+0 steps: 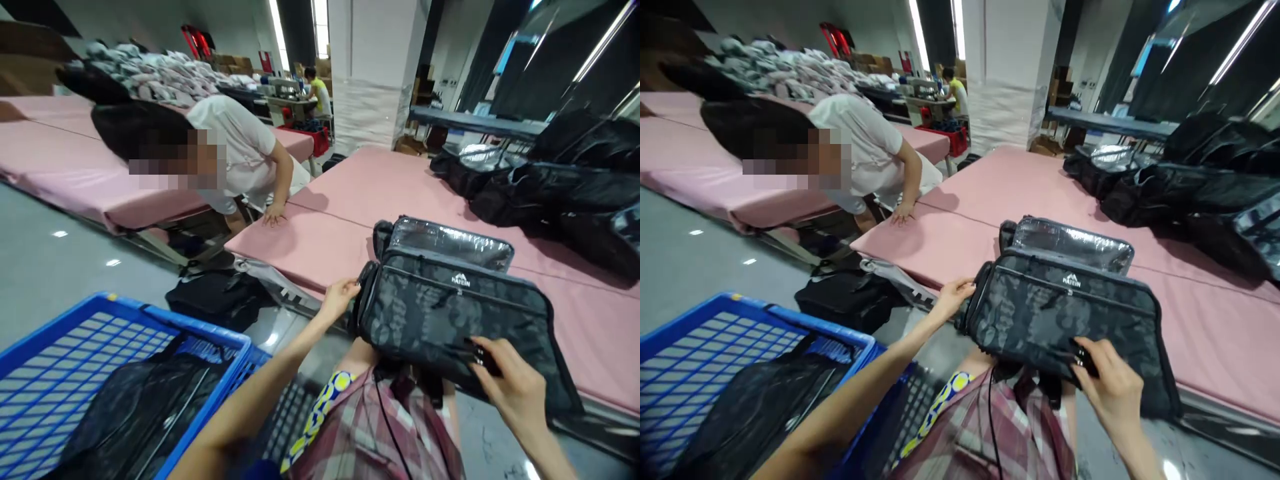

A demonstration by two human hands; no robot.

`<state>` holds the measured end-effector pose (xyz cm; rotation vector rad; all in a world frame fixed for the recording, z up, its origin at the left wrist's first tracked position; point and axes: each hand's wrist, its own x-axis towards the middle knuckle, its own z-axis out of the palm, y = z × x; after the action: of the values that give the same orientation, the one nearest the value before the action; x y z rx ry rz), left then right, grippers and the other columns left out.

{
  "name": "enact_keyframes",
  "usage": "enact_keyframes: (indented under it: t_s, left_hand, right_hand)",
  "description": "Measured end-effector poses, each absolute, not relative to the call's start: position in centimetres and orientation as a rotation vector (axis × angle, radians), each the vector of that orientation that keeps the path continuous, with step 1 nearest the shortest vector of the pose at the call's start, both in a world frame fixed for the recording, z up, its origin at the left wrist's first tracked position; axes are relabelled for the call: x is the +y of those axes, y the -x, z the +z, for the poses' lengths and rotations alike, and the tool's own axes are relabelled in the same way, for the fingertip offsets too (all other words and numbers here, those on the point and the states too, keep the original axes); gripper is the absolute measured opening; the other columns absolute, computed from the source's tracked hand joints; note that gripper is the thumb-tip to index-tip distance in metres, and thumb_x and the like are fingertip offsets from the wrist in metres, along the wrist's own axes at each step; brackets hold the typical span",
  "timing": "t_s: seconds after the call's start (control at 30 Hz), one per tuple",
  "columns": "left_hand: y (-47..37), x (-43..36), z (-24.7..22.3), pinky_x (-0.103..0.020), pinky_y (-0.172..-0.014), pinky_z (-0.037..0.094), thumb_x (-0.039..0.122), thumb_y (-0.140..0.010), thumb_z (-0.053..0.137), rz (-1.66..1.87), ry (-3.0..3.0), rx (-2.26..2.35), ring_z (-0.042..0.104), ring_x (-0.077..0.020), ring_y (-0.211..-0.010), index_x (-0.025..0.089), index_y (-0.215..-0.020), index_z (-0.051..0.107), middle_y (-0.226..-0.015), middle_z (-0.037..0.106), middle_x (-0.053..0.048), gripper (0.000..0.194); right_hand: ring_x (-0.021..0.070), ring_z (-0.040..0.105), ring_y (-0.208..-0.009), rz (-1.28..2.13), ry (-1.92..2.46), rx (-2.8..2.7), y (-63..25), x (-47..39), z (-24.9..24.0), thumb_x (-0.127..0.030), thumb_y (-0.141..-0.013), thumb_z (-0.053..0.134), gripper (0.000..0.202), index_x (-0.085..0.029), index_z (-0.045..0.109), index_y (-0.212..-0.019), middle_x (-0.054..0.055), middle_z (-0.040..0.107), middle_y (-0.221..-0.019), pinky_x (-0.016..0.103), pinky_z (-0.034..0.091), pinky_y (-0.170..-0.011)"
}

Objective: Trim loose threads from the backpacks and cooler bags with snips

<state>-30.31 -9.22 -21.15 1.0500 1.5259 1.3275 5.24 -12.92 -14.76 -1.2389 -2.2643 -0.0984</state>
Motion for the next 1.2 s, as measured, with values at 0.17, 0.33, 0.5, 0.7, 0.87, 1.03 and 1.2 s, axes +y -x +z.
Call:
enact_keyframes:
  t_s: [0.17,0.33,0.5,0.7,0.87,1.03,1.2]
  left_hand:
    - [27.3,-14.6,-19.4,-0.036,-0.082,0.044,0.038,-0.081,0.055,1.173,-1.854,1.87,0.056,-0.0216,-0.091,0.016,-0.108,0.056,-0.098,0.062,-0.009,0.035]
    - [25.9,-14.7,-17.8,-0.034,-0.073,0.045,0.027,-0.083,0.056,0.859,-2.392,1.848,0.057,-0.0215,-0.084,0.013,-0.104,0.055,-0.089,0.061,-0.009,0.025]
    - [28.7,-12.8,-14.5,-0.025,-0.062,0.04,0.022,-0.089,0.047,0.474,-2.908,1.409,0.055,-0.014,-0.064,0.016,-0.085,0.06,-0.067,0.059,-0.002,0.015]
    - [30.3,-5.8,-10.2,-0.035,-0.083,0.037,0.012,-0.083,0.052,0.161,-2.996,1.497,0.057,-0.0157,-0.067,0.015,-0.076,0.064,-0.067,0.064,-0.005,0.014]
    - [27.2,-1.3,-10.0,-0.033,-0.088,0.039,0.015,-0.082,0.051,0.771,-2.457,1.692,0.059,-0.0204,-0.094,0.02,-0.106,0.064,-0.1,0.068,-0.007,0.028]
    - [23.8,-2.6,-12.6,-0.033,-0.099,0.036,0.026,-0.08,0.054,1.005,-2.03,1.402,0.052,-0.0209,-0.11,0.016,-0.11,0.06,-0.117,0.059,-0.008,0.032]
    - [23.8,-2.6,-13.8,-0.031,-0.091,0.039,0.031,-0.08,0.053,1.105,-1.743,1.317,0.055,-0.0187,-0.095,0.013,-0.083,0.065,-0.094,0.062,-0.007,0.022]
  right_hand:
    - [0.0161,0.062,-0.076,-0.289,1.255,-2.12,-5.2,-11.3,-13.8,-0.018,-0.084,0.048,0.019,-0.019,0.059,-0.1,0.004,0.063,-0.085,0.026,0.045,-0.062]
    - [0.0138,0.063,-0.08,-0.381,0.922,-2.442,-1.7,-12.6,-12.9,-0.017,-0.083,0.05,0.029,-0.021,0.06,-0.11,0.005,0.065,-0.107,0.024,0.046,-0.066]
    - [0.0115,0.057,-0.063,-0.509,0.869,-2.532,3.3,-14.4,-13.7,-0.005,-0.082,0.041,0.036,-0.016,0.06,-0.11,0.006,0.066,-0.101,0.026,0.041,-0.057]
    - [0.0122,0.055,-0.057,-0.257,0.75,-2.597,5.2,-15.9,-15.9,-0.006,-0.082,0.045,0.022,-0.015,0.061,-0.094,0.002,0.062,-0.076,0.027,0.036,-0.051]
    - [0.0108,0.061,-0.067,-0.04,0.829,-2.455,2.7,-16.0,-15.5,-0.013,-0.087,0.043,0.022,-0.02,0.06,-0.098,0.003,0.065,-0.089,0.023,0.041,-0.057]
    - [0.0189,0.062,-0.054,-0.315,1.677,-2.232,-0.7,-12.5,-12.3,-0.035,-0.087,0.045,0.027,-0.016,0.057,-0.102,0.008,0.067,-0.081,0.026,0.038,-0.045]
    - [0.0245,0.062,-0.056,-0.24,1.963,-2.338,-0.6,-9.8,-11.6,-0.032,-0.082,0.046,0.02,-0.018,0.059,-0.086,0.011,0.067,-0.073,0.027,0.031,-0.046]
